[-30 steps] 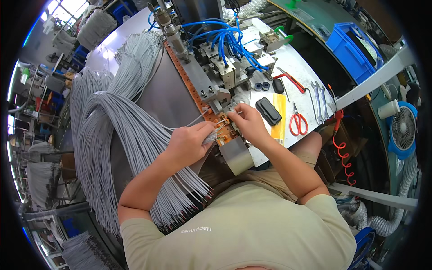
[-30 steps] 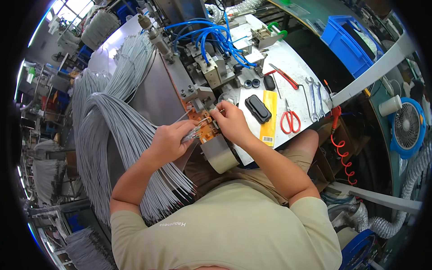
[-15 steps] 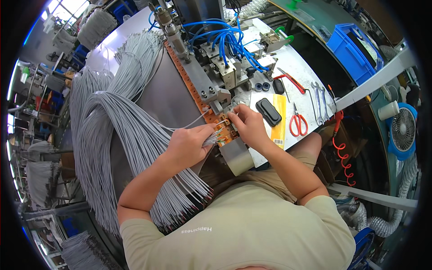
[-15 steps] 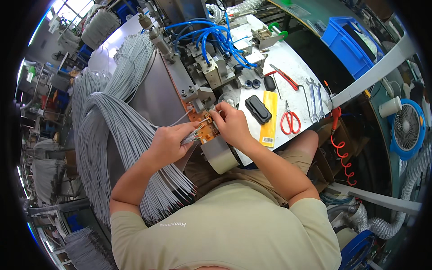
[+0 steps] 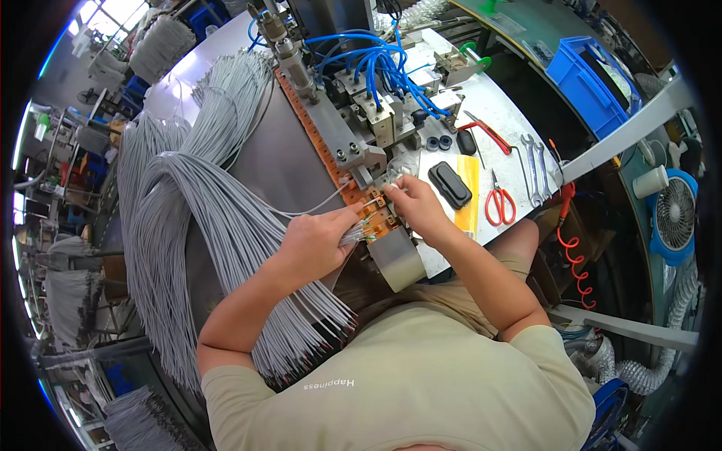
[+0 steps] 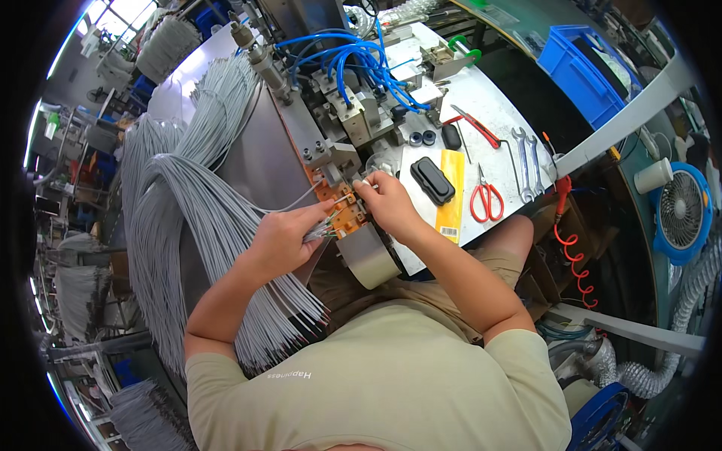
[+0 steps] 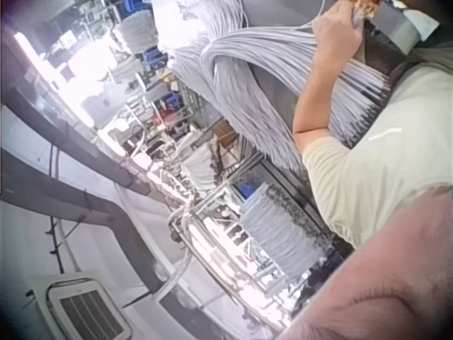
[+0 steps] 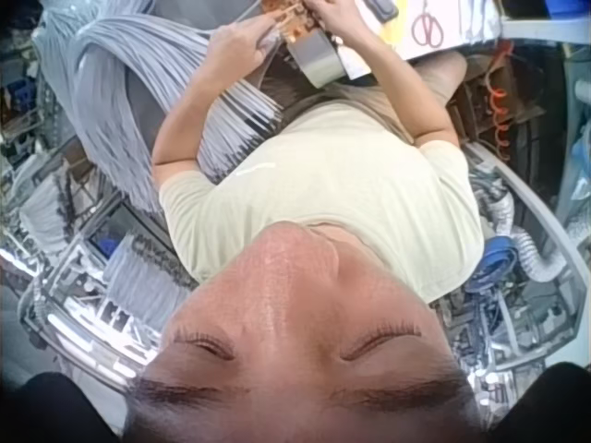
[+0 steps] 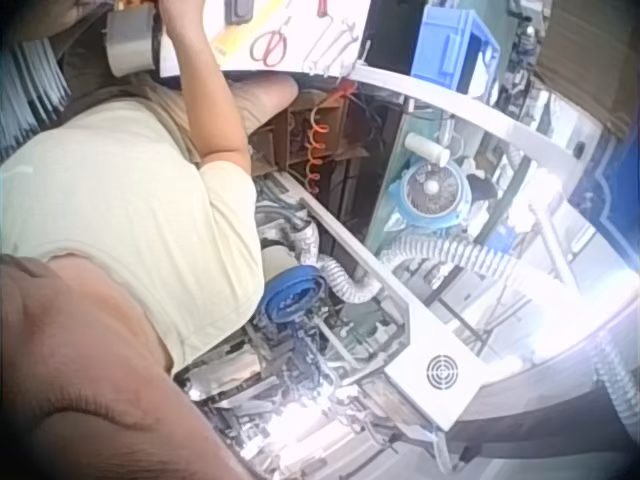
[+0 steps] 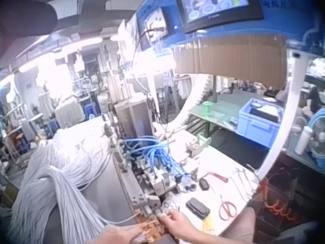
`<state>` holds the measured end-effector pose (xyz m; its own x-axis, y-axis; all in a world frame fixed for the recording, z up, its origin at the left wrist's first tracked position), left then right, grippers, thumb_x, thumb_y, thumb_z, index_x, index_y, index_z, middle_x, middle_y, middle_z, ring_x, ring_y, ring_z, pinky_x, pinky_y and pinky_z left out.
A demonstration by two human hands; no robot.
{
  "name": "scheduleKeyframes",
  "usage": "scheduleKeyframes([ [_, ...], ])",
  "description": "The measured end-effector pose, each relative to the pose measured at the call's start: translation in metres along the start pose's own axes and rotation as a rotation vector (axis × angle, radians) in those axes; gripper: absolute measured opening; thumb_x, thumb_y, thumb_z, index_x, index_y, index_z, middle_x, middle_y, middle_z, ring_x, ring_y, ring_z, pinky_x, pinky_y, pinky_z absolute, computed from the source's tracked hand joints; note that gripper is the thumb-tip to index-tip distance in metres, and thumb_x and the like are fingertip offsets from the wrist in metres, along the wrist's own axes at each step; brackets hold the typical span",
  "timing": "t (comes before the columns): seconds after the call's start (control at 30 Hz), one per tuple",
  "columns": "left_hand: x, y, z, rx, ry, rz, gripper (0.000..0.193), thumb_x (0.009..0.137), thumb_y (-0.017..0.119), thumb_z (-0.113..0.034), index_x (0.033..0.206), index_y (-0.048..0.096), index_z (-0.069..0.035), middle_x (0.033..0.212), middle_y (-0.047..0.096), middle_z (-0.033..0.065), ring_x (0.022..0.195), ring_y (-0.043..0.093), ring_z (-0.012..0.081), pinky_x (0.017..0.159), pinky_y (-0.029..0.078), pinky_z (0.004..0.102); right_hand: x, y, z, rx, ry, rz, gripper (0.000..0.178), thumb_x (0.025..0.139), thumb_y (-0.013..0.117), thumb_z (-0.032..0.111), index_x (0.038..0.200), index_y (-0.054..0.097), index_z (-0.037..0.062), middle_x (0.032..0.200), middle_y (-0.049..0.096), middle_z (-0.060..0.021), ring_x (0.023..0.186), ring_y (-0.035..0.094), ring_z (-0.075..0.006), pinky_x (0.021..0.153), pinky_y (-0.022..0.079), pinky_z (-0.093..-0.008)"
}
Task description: The person flips a large bundle of cables on the work table, then attaches small connectors to the ends of the individual wires by hand.
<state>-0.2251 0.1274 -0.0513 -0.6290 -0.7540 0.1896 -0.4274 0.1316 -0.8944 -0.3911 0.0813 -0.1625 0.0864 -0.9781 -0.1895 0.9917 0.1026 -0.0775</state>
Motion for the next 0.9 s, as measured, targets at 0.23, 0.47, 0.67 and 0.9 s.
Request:
scheduleKeyframes([
  [0.23, 0.005, -0.005, 0.007, -0.205, 0.016, -0.085, 0.04, 0.079, 0.072, -0.003, 0.118, 0.064, -0.005, 0.106, 0.072, 0.0119, 0.083, 0.07, 0.0275, 0.071, 0.056, 0.0329, -0.006, -0.009, 0.005, -0.03, -0.103, -0.135, 0.02, 0.097, 0.063, 0.021, 0.091, 0.059, 0.0029, 0.066, 0.055, 0.0015, 0.06, 0.049, -0.0049, 0.053, 0.039, -0.0251],
  [0.47, 0.005, 0.005, 0.035, -0.63, -0.28, 0.001, 0.017, 0.093, 0.066, -0.006, 0.109, 0.064, -0.001, 0.09, 0.072, 0.009, 0.08, 0.066, 0.0099, 0.071, 0.053, 0.0273, -0.091, 0.011, 0.079, -0.332, -0.656, -0.1, 0.012, 0.093, 0.068, 0.012, 0.098, 0.062, 0.0033, 0.06, 0.057, -0.0053, 0.053, 0.053, -0.0116, 0.054, 0.041, -0.0292],
  [0.67, 0.006, 0.004, 0.028, -0.531, -0.302, 0.031, 0.015, 0.092, 0.066, -0.004, 0.106, 0.065, 0.002, 0.082, 0.071, 0.0068, 0.075, 0.062, 0.0073, 0.07, 0.053, 0.0262, -0.07, 0.021, 0.083, -0.521, -0.829, -0.171, 0.014, 0.089, 0.071, 0.009, 0.1, 0.064, 0.0043, 0.06, 0.06, -0.0063, 0.047, 0.053, -0.0171, 0.058, 0.041, -0.0322],
  [0.9, 0.004, -0.001, 0.026, -0.527, -0.263, -0.066, 0.022, 0.086, 0.07, 0.0, 0.108, 0.067, 0.001, 0.082, 0.071, 0.0101, 0.07, 0.062, 0.0084, 0.067, 0.052, 0.027, -0.068, 0.025, 0.082, -0.368, -0.676, -0.065, 0.011, 0.089, 0.07, 0.009, 0.098, 0.065, 0.0062, 0.057, 0.061, -0.0017, 0.049, 0.054, -0.0177, 0.061, 0.038, -0.0321],
])
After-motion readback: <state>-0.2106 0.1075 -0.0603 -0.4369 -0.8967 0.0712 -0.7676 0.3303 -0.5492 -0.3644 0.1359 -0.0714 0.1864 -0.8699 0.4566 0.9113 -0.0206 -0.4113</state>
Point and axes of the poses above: each hand's wrist, its own x-axis towards the middle knuckle, its own y-axis out of the palm, z = x × y, the point moved 7 cm from there along x, towards the middle knuckle
